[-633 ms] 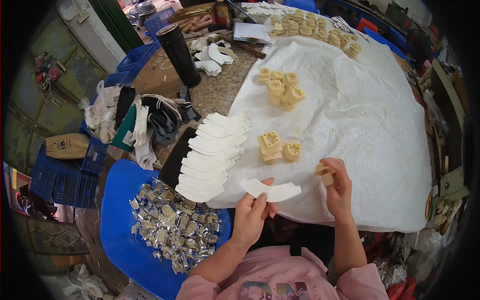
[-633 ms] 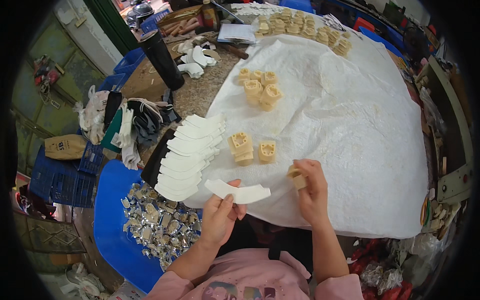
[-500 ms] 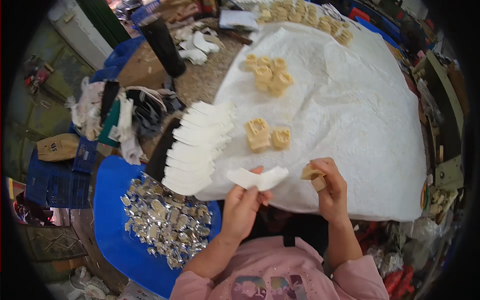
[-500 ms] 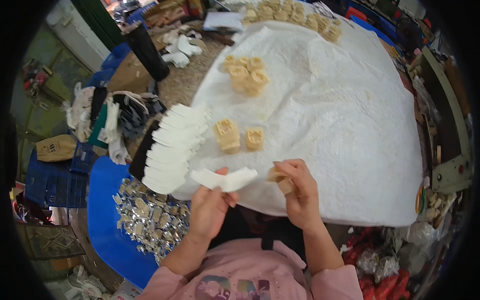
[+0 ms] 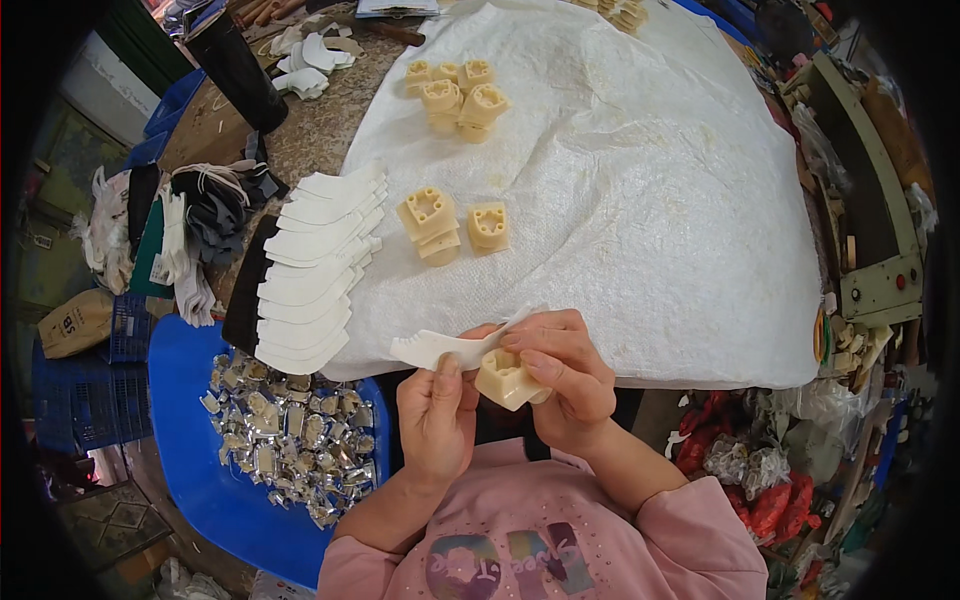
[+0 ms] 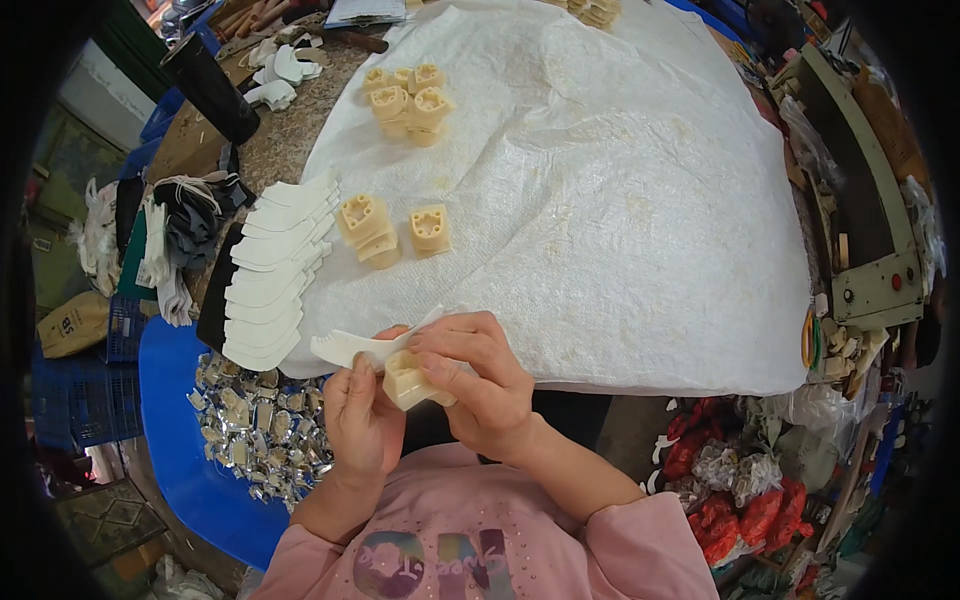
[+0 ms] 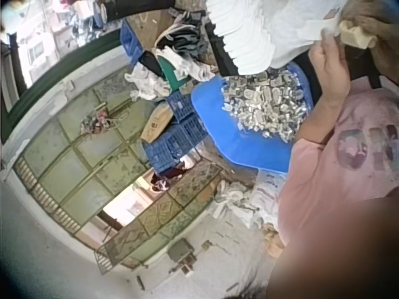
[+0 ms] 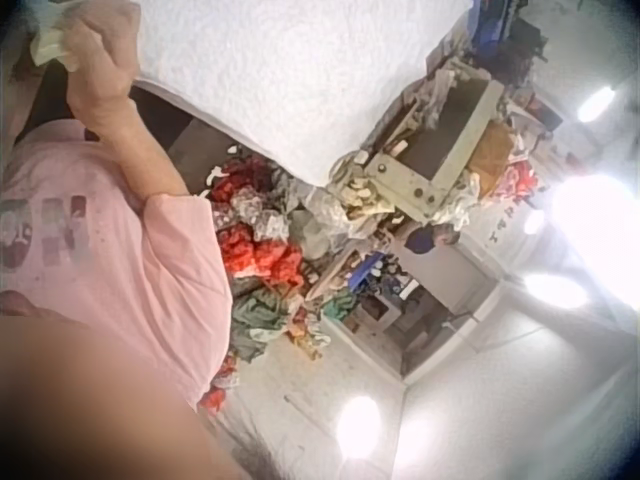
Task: The recorder is attaching white synthetic material pieces and metal buckles to plastic shoe molds at a workshop workbench.
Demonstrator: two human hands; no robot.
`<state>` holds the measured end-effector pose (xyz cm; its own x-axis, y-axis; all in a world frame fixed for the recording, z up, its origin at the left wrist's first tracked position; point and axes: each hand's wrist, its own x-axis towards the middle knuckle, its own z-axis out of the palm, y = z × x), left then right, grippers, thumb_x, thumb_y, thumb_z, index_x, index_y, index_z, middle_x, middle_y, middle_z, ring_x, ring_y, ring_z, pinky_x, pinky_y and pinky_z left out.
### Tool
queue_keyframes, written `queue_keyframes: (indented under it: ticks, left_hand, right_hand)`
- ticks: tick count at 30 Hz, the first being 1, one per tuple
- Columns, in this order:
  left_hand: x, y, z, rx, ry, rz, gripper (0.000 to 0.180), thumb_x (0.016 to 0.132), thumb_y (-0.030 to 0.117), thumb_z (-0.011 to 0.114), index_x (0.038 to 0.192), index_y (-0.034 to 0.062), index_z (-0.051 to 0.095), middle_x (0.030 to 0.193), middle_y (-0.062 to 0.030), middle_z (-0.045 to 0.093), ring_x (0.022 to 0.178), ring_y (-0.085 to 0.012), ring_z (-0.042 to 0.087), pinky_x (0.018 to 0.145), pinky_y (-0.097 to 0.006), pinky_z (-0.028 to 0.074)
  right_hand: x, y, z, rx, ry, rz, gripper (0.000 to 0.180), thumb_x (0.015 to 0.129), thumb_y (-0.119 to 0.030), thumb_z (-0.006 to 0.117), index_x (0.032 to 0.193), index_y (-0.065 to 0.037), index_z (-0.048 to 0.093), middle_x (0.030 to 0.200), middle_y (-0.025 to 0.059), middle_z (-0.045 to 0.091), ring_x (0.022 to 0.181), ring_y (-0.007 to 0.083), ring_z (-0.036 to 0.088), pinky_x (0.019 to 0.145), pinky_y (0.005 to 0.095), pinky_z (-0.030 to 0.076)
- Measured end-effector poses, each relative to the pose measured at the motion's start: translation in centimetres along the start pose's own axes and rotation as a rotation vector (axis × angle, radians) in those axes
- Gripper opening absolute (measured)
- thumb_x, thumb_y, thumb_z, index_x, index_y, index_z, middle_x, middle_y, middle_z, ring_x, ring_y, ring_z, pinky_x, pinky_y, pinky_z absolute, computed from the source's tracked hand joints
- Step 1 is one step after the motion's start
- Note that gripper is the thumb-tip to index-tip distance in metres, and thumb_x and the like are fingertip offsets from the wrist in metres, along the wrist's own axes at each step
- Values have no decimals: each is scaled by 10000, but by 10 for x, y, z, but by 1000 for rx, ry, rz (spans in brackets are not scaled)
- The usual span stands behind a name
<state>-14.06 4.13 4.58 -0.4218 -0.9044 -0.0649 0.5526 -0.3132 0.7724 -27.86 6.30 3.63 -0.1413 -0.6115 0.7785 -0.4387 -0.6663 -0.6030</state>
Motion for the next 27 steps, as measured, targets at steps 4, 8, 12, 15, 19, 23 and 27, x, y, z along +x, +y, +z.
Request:
queue_keyframes:
  ticks: [4,8,12,15,19,23,27]
  left_hand:
    - [-2,1,3,35,-10,-11,399,1009,168,345,1220,-150,462,1177,-194,561,1057,-198,569,907,-304,465]
    - [-4,4,2,182,-16,-31,420,1005,203,349,1224,-141,447,1192,-198,552,1093,-220,554,942,-344,438]
    - [-5,4,7,220,-15,56,413,1011,168,326,1222,-163,455,1184,-202,558,1061,-190,562,907,-291,457]
    - [-6,1,5,267,18,49,415,1012,168,322,1211,-166,464,1201,-202,548,1064,-199,563,910,-294,456]
    - [-5,-4,0,376,9,140,412,1006,172,333,1196,-161,484,1149,-184,582,1002,-183,584,866,-282,467]
    - [-3,7,-7,608,16,196,359,989,166,384,1145,-109,555,920,-133,658,797,-134,607,729,-247,476]
    - [2,20,-11,828,92,272,311,972,147,455,994,-122,609,846,-131,653,760,-143,600,719,-256,482]
  right_hand:
    - [-3,0,1,-17,6,1,433,700,127,610,1094,-50,577,1037,123,606,889,298,572,738,360,492]
    - [-1,0,-1,-29,-15,15,415,704,123,606,1082,-47,585,1039,120,609,888,293,563,737,357,489]
    - [3,1,0,-87,-34,-2,383,693,90,622,1050,-47,592,1000,112,623,870,287,556,712,351,486]
    - [-6,8,3,-183,-19,-28,376,663,50,652,1017,-63,600,960,84,635,820,262,533,712,361,432]
    - [-1,10,2,-303,-55,-73,398,624,25,673,999,-86,602,940,52,640,771,239,499,722,361,354]
    - [-3,15,0,-286,-9,-48,362,625,-27,678,971,-105,606,924,21,641,765,217,481,734,366,300]
    - [6,-1,-9,-463,-165,-43,313,621,-63,658,925,-124,619,870,-5,609,791,211,483,762,411,267]
